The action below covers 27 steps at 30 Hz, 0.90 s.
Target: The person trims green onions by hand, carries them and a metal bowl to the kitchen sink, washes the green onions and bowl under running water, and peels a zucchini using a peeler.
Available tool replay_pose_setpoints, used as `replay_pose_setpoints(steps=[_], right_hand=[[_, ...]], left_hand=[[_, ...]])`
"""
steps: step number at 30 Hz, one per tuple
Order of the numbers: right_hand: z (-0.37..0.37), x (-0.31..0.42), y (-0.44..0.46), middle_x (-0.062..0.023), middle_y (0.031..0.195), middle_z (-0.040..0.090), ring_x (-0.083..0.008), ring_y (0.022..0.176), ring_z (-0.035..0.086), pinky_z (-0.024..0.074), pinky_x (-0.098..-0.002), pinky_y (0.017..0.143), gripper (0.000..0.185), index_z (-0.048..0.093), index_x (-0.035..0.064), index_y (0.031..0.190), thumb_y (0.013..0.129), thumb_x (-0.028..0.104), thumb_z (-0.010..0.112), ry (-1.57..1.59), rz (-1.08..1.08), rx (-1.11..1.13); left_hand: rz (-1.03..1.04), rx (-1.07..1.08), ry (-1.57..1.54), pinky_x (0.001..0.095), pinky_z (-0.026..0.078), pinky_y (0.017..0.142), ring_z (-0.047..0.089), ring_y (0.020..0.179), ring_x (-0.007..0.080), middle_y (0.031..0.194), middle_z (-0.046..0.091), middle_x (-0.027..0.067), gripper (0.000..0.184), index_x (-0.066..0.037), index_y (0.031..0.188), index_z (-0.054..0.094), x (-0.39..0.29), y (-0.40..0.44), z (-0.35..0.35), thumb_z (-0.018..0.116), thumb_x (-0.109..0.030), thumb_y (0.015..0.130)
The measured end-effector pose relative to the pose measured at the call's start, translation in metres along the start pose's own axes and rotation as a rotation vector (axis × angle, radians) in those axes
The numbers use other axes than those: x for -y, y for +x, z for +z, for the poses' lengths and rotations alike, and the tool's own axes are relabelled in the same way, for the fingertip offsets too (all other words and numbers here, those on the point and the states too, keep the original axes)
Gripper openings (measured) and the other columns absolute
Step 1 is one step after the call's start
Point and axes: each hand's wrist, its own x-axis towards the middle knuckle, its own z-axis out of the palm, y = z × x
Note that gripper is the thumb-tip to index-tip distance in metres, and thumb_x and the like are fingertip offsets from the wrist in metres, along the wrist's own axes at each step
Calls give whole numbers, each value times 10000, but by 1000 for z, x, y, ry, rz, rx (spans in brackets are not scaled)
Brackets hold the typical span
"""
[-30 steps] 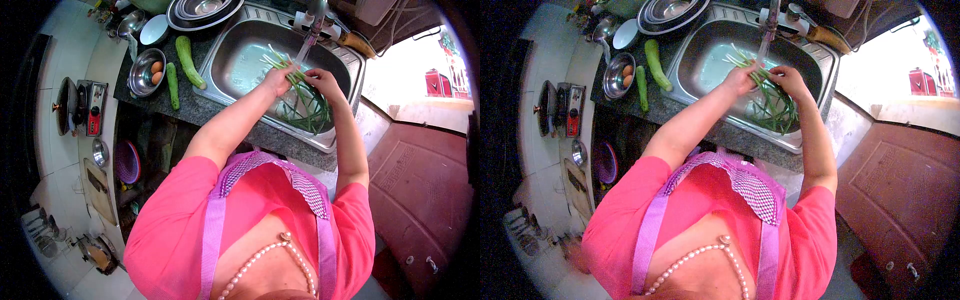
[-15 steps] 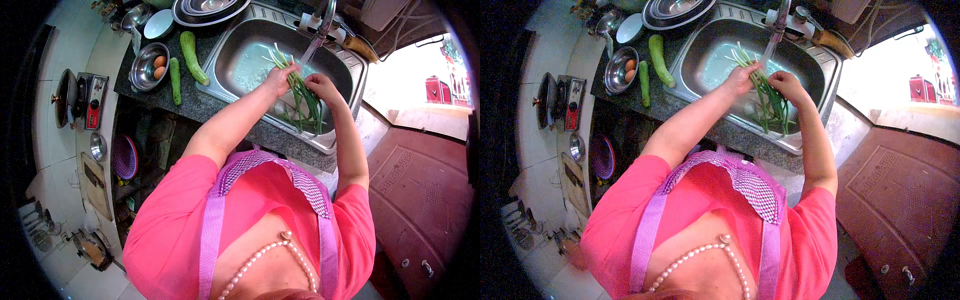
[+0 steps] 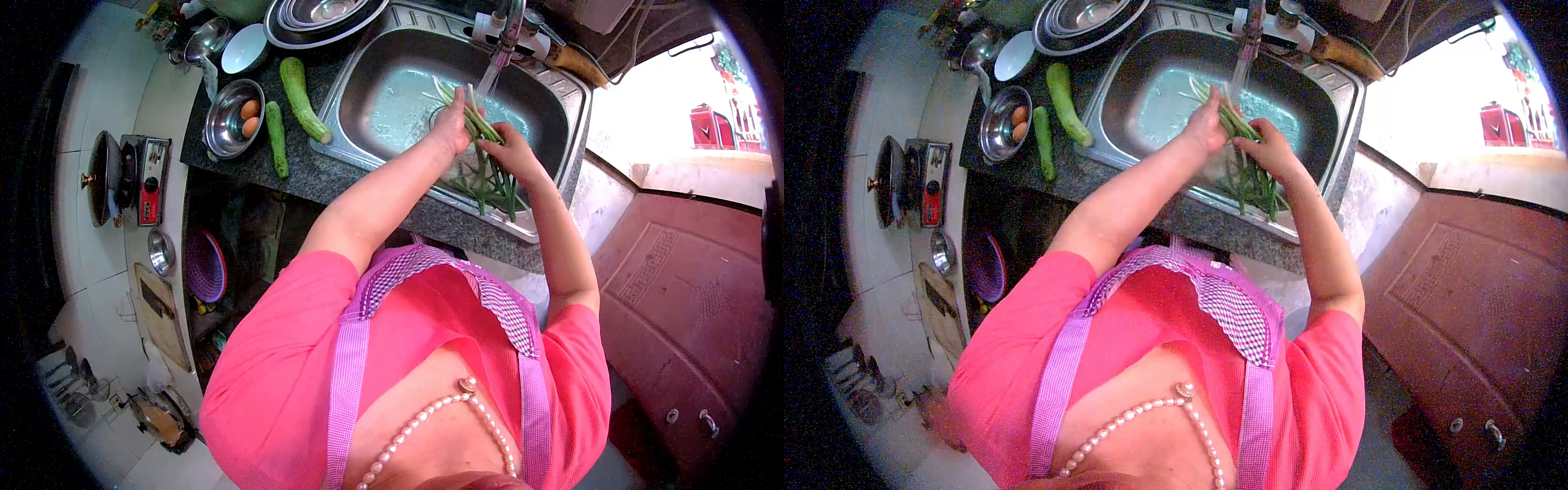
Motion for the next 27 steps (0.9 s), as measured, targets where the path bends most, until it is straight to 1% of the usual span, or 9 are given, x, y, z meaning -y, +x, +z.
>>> replay_pose_setpoints(steps=[5,6,9,13,15,18,21,25,27], right_hand=[[-5,10,-4,-158,871,599,-240,804,575,435,-344,718,424,519,6,1029,733,290,628,-37,85,54],[-5,12,-5,-160,857,598,-242,793,575,434,-346,711,407,521,12,1025,740,284,619,-64,78,66],[-2,14,-6,-163,825,594,-244,772,574,431,-346,704,364,523,24,1013,753,268,596,-101,29,112],[-1,26,-10,-164,822,591,-246,778,572,430,-349,707,336,523,25,1004,765,254,578,-163,7,151],[-2,34,-11,-171,832,589,-248,789,571,429,-349,711,336,522,23,1002,767,257,575,-145,55,220],[2,37,-12,-184,848,586,-252,803,567,425,-350,719,332,523,23,1000,773,259,574,-141,42,228],[4,34,-10,-196,861,586,-266,819,564,420,-354,732,337,524,17,998,789,279,564,-142,-24,132],[1,33,-4,-197,881,587,-291,854,560,411,-364,755,369,524,-1,999,824,325,527,-94,-9,25],[-2,32,0,-214,891,583,-351,860,557,416,-391,757,368,567,-1,946,861,340,458,-159,-72,-48]], left_hand=[[-32,126,-38,353,463,745,534,760,226,819,532,93,267,-25,912,477,0,5,-5,620,-221,800],[81,195,81,350,463,753,537,775,223,824,531,89,260,-21,922,486,2,-2,-5,656,-129,758],[108,-6,96,343,470,705,544,738,217,776,531,77,206,-28,894,502,3,-3,-1,641,-103,762],[93,-40,68,337,466,618,524,642,203,696,509,66,177,-41,834,510,1,4,-11,618,-176,797],[130,-146,62,338,460,584,507,602,196,667,495,64,224,-46,809,507,1,5,-7,595,-252,821],[4,-179,48,364,459,578,488,585,208,648,474,71,357,-43,806,492,-9,0,-2,513,-397,848],[-64,-116,-99,415,462,621,508,623,251,692,501,108,459,-31,858,477,-16,1,1,426,-486,857],[-28,-10,-130,466,441,770,539,825,315,898,531,158,455,-25,970,449,-14,-2,2,351,-462,887],[-31,73,-51,479,415,843,528,939,336,1021,523,172,430,-30,1034,439,-10,0,-3,328,-425,904]])
